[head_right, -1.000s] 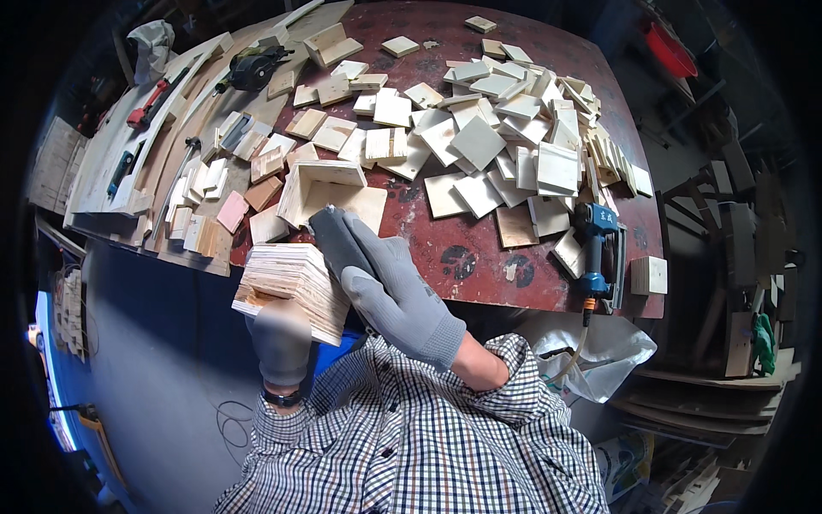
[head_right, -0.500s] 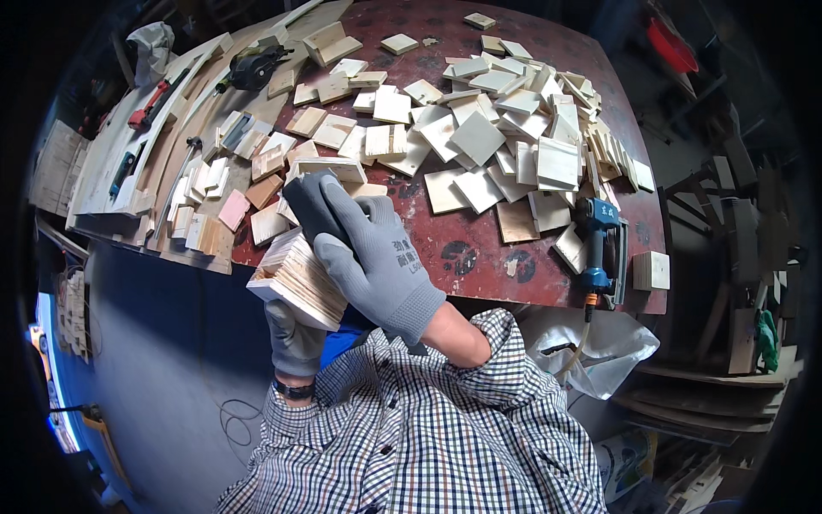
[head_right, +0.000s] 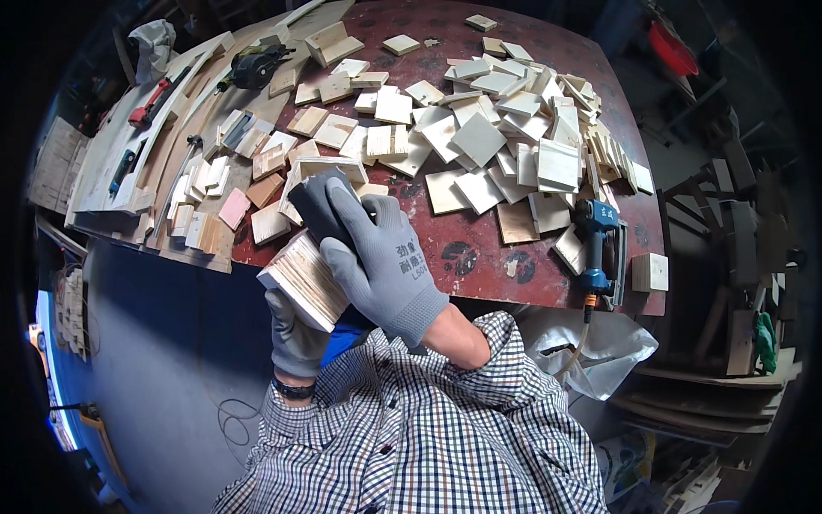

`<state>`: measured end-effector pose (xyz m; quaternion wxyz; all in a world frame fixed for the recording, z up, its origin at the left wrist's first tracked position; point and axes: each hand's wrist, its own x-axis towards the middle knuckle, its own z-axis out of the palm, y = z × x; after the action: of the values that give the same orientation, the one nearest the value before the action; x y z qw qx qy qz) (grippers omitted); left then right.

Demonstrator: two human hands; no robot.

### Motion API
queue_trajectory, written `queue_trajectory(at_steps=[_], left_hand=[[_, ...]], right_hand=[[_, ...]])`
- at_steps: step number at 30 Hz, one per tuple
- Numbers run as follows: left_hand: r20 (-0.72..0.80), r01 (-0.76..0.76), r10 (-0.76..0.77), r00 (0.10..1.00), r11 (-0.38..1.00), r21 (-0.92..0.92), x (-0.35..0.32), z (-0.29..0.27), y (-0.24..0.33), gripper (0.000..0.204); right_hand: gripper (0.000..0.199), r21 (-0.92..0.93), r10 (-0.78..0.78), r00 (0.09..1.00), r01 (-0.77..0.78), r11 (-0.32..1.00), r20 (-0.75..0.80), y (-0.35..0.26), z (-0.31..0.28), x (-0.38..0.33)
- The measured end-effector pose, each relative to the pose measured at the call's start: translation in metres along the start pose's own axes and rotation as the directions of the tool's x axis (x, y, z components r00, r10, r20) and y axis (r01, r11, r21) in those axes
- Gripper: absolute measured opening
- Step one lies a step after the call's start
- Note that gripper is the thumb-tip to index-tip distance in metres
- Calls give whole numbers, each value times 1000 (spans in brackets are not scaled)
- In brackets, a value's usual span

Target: The person uses a pneumatic nail gun to fasten small wooden pieces into box shapes on a cluttered workbench. After assembling, the person smooths the edges of the finished boxes with a sanding block.

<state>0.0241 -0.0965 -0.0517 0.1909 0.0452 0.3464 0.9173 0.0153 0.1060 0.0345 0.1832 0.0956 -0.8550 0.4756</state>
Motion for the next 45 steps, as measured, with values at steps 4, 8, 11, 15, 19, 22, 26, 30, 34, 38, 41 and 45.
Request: queue_trajectory(at_steps=[4, 8, 11, 15, 19, 22, 26, 30, 34, 38, 41, 45], left_hand=[[-172, -13, 40, 984, 988, 155, 8, 13, 17, 71], [-53, 74, -71, 996, 996, 45, 18, -9, 15, 90], [-70, 108, -114, 991, 991, -84, 9, 10, 8, 91], [-27, 74, -76, 997, 995, -66, 5, 20, 5, 81], [-181, -43, 85, 980, 974, 220, 15, 12, 9, 63], [-256, -12, 74, 964, 971, 238, 20, 19, 14, 73], [-90, 3, 7, 996, 994, 107, 9, 38, 14, 71], [-177, -89, 143, 974, 955, 283, 9, 44, 15, 68], [-218, -35, 54, 974, 995, 88, 37, -3, 9, 77], [-120, 60, -96, 988, 961, -271, 35, -2, 9, 76], [26, 68, -63, 998, 969, -239, 29, 11, 6, 81], [-72, 43, -49, 996, 996, -78, 27, 34, 6, 92]], right_hand=[[66, 107, -153, 977, 138, 985, 148, -20, -3, -34], [67, 268, 17, 998, -32, 963, 58, -2, -11, -19], [67, 211, 115, 983, -143, 967, 141, 16, -18, 7], [68, 101, 9, 999, -14, 995, 52, 6, -3, -4], [67, 253, -96, 982, 53, 966, 161, -20, -2, -29], [65, 439, 181, 982, -187, 879, 55, -5, -5, -17], [67, 456, 335, 921, -391, 799, 201, 35, -6, -2], [69, 223, 152, 974, -188, 956, 171, 1, -6, -20], [72, 535, 175, 960, -269, 801, 219, -21, -9, -39], [76, 728, 376, 918, -343, 593, 127, -10, -33, -16], [76, 585, 376, 902, -426, 690, 214, 11, -38, 2], [69, 225, 175, 968, -214, 951, 180, 8, -16, -6]])
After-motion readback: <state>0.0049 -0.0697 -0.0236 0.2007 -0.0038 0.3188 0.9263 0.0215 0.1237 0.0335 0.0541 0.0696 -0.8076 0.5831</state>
